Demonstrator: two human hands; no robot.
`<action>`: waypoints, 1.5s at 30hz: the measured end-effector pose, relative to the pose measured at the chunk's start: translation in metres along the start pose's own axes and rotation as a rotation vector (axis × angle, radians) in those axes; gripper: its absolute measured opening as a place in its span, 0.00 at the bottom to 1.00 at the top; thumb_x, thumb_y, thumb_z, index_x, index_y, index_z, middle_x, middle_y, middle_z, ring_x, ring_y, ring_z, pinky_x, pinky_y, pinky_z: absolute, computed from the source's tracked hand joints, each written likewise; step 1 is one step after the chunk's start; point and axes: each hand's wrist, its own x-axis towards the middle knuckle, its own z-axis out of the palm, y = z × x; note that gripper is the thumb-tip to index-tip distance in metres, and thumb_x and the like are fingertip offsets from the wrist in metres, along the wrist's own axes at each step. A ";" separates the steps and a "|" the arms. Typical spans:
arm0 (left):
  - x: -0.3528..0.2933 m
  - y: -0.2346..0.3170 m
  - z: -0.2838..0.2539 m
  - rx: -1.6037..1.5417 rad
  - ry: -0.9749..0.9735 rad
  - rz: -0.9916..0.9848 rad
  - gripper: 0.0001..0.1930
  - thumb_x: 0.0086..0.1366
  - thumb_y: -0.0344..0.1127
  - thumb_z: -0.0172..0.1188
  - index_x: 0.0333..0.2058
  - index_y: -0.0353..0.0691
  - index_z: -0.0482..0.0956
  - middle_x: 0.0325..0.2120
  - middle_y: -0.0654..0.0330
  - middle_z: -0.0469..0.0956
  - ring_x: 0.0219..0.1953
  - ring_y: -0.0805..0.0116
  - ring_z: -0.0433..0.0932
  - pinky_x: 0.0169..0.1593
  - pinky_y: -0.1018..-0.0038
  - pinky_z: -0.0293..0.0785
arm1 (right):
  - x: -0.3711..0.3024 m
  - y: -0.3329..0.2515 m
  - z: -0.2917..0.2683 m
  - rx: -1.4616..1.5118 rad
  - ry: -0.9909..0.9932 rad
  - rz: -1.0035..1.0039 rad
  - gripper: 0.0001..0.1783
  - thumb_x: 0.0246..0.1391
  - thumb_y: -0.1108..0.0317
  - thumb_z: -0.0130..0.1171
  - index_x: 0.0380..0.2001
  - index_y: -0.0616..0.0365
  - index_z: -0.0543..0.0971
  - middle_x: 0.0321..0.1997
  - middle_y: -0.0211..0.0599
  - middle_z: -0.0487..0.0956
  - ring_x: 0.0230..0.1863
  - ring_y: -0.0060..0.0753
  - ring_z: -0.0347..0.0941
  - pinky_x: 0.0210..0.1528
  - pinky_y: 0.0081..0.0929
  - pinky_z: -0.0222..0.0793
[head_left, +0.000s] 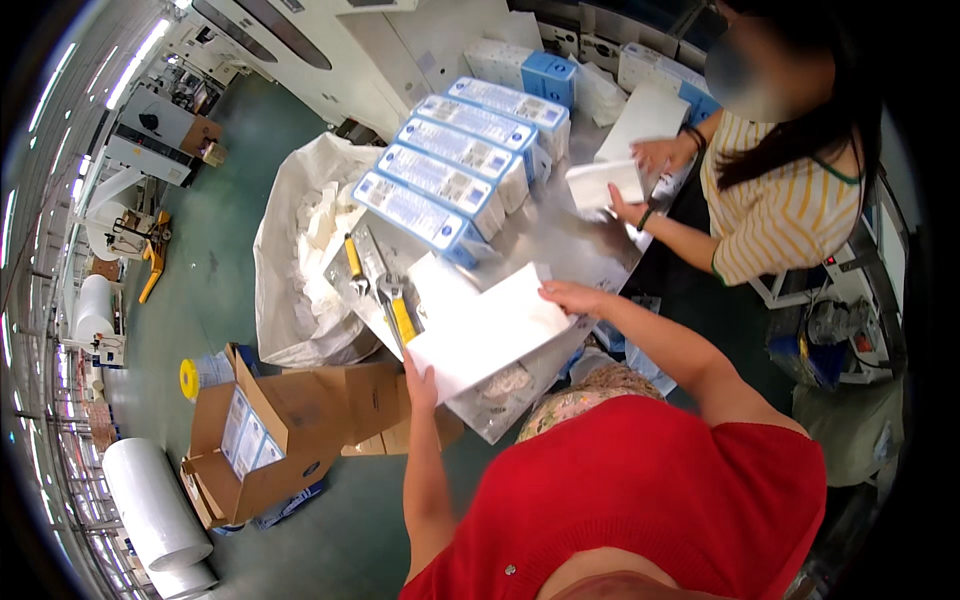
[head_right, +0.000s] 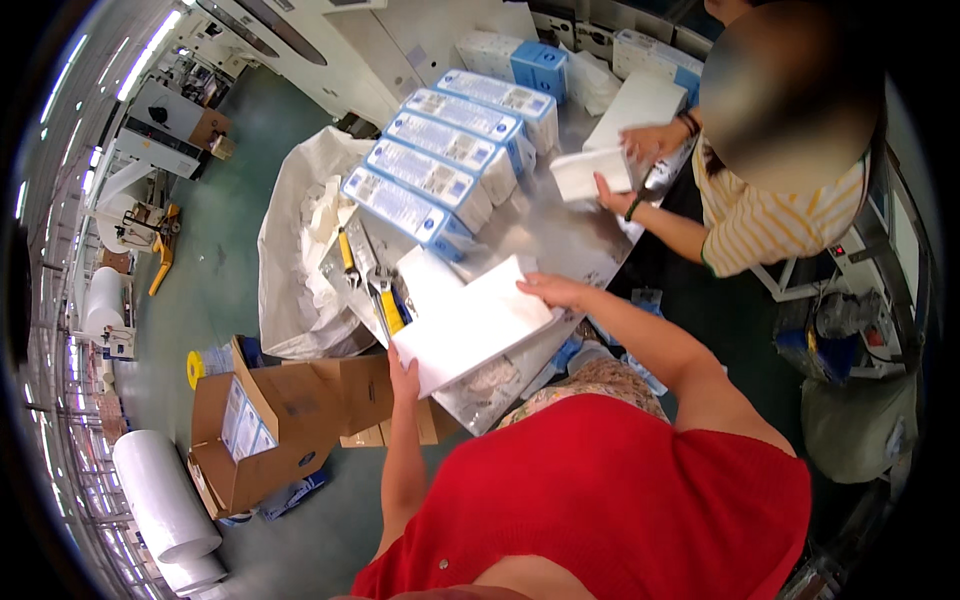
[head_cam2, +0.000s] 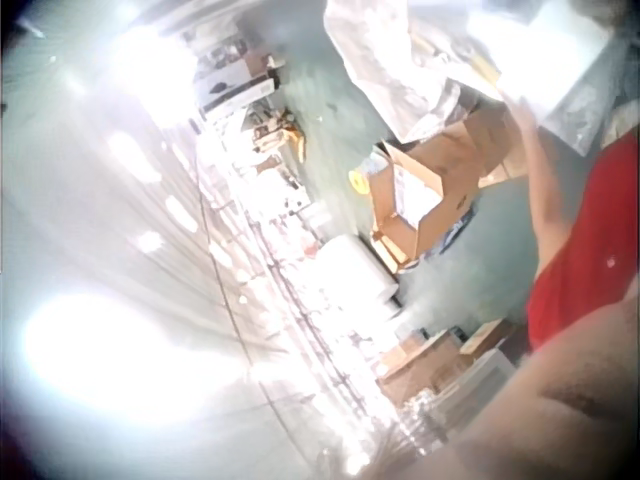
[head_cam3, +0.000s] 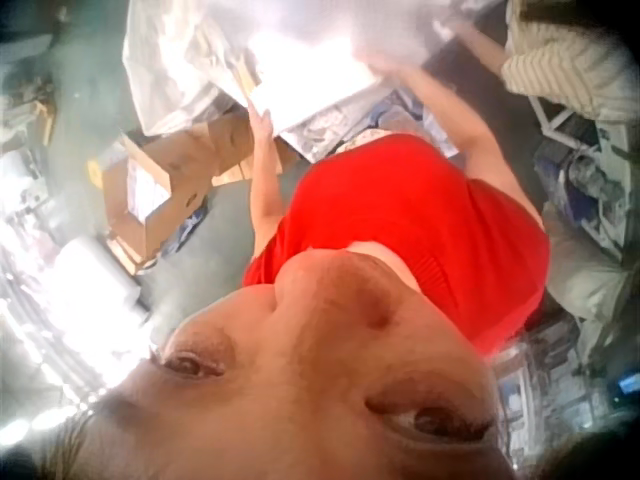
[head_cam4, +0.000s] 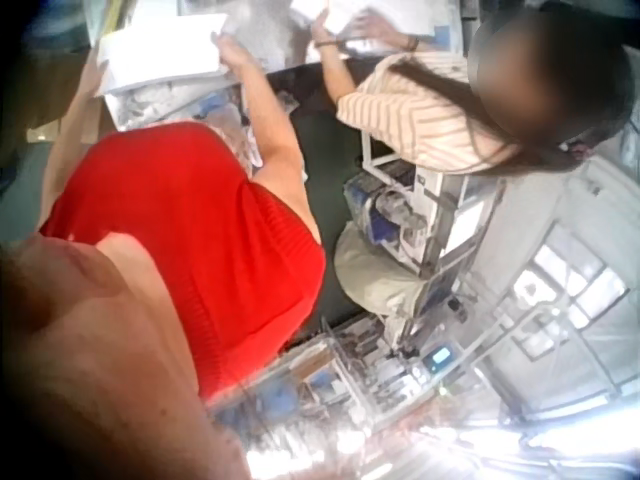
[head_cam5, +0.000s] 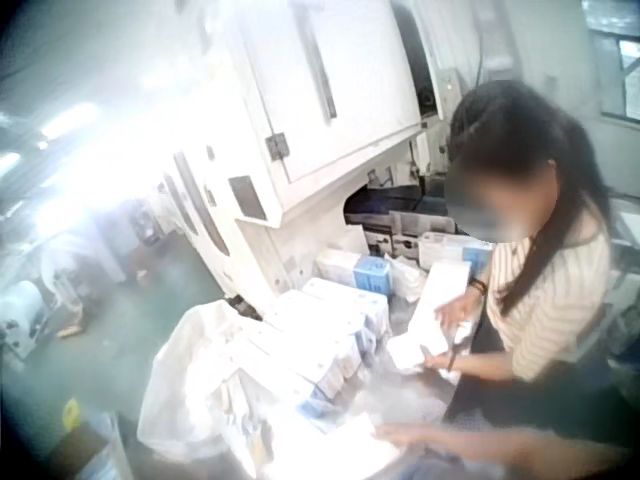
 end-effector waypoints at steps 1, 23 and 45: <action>-0.001 0.008 0.004 0.206 0.072 0.065 0.34 0.53 0.22 0.52 0.58 0.30 0.47 0.58 0.47 0.53 0.59 0.56 0.53 0.60 0.69 0.48 | 0.007 0.008 -0.008 0.015 -0.026 0.018 0.27 0.56 0.46 0.43 0.51 0.54 0.67 0.43 0.29 0.72 0.38 0.22 0.67 0.41 0.22 0.64; 0.034 0.168 0.221 0.768 -0.718 0.698 0.17 0.56 0.46 0.53 0.35 0.37 0.72 0.42 0.53 0.68 0.56 0.55 0.59 0.59 0.54 0.48 | 0.246 -0.335 -0.365 -0.856 1.186 -0.664 0.06 0.39 0.76 0.50 0.21 0.56 0.76 0.25 0.41 0.76 0.28 0.48 0.72 0.32 0.35 0.68; 0.072 0.139 0.229 0.868 -0.773 0.668 0.18 0.55 0.39 0.46 0.43 0.39 0.69 0.47 0.54 0.66 0.59 0.58 0.53 0.61 0.56 0.43 | 0.398 -0.363 -0.483 -1.606 0.793 -0.324 0.10 0.50 0.65 0.53 0.33 0.56 0.79 0.39 0.44 0.74 0.44 0.44 0.70 0.45 0.39 0.68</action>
